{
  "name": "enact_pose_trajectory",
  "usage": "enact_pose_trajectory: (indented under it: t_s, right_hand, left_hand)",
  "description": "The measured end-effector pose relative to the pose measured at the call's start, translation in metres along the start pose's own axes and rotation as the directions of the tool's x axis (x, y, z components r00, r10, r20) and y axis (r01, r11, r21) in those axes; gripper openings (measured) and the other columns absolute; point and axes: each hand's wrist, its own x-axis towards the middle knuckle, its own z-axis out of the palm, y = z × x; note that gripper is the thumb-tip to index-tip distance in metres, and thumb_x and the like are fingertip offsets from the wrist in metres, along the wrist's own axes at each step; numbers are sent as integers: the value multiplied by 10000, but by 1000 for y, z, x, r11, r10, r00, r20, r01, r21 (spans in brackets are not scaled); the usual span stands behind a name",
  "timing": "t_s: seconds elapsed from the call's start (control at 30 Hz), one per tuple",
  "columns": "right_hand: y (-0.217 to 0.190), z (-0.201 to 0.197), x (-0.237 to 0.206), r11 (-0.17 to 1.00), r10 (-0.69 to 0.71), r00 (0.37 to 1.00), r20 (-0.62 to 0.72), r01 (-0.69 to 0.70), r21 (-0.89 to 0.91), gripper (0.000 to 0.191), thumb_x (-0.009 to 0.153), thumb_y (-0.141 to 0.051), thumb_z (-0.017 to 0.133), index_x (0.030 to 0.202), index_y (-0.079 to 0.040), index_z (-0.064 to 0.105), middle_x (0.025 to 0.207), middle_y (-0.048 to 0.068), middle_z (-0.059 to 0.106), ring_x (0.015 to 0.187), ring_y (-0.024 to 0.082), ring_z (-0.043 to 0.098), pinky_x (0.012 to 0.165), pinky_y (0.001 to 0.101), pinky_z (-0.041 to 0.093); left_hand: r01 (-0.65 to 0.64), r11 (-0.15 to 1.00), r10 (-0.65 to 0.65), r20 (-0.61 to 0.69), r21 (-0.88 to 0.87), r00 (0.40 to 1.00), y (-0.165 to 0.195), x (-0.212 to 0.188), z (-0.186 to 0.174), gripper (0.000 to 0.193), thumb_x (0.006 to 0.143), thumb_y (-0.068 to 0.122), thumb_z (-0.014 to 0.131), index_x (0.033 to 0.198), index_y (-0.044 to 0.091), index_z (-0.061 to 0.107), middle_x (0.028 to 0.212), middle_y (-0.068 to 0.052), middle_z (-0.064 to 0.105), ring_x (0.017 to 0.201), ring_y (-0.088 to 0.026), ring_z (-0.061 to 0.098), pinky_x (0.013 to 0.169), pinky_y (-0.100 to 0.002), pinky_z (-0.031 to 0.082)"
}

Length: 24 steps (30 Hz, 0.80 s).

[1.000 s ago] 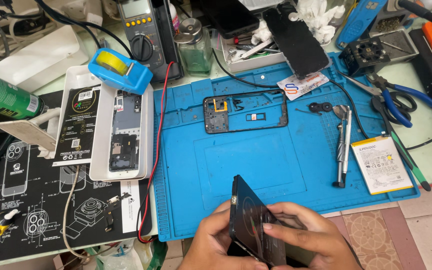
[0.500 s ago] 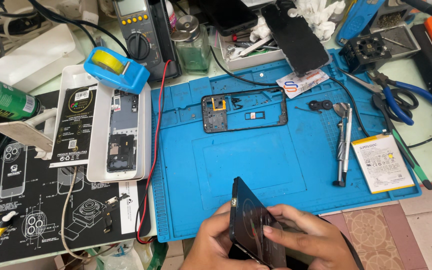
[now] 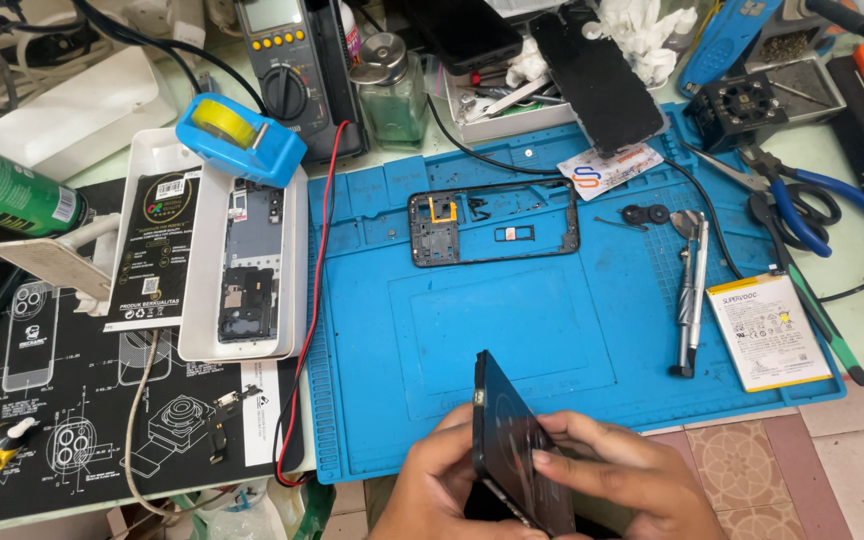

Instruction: The person applies adhesive from a glue bottle around the edge of a phone frame lying on a blue repair mat, then uses a metal tool to spread and clean the adhesive. They then pick up a replacement screen, align it with the frame, and press it into place while checking the fit.

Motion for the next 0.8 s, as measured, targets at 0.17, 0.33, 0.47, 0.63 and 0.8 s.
enact_pose_trajectory:
  t_s: [0.17,0.33,0.47,0.63,0.8]
  right_hand:
    - [-6,-3,4,987,128,992,-20,-126,101,561,795,-231,927,1286,-28,748,1410,274,595,1270,408,654,1076,491,548]
    - [-7,-9,9,996,88,996,-14,-88,-28,616,721,-222,960,1269,-28,755,1400,247,668,1284,371,636,1092,474,481]
    - [-11,-10,12,987,158,987,-27,-157,40,617,703,-182,959,1261,-6,761,1381,244,644,1297,378,623,1120,478,449]
    - [-17,-12,20,973,218,976,22,-220,74,615,709,-142,931,1276,6,744,1377,225,654,1289,367,629,1105,459,460]
    - [-29,-13,38,983,186,982,26,-186,-11,637,729,-185,920,1309,-13,721,1365,190,673,1279,331,642,1089,429,488]
  left_hand:
    - [-47,999,47,-11,19,999,-6,4,3,787,713,46,963,1411,-63,619,1451,-158,564,1435,-296,565,1252,-471,418]
    - [-64,998,64,-5,12,998,-4,5,6,731,726,45,941,1379,-54,629,1442,-147,607,1425,-289,575,1256,-451,412]
    - [-88,996,88,-20,11,996,-4,7,8,719,733,28,942,1376,-63,633,1430,-143,601,1401,-280,577,1236,-446,428]
    - [-35,999,33,-76,-30,997,-7,7,11,767,750,49,925,1418,-50,563,1395,-118,621,1357,-238,591,1205,-414,448]
    - [-90,995,85,-107,-47,991,-5,9,11,734,796,23,898,1424,-77,534,1376,-148,631,1326,-247,606,1174,-422,475]
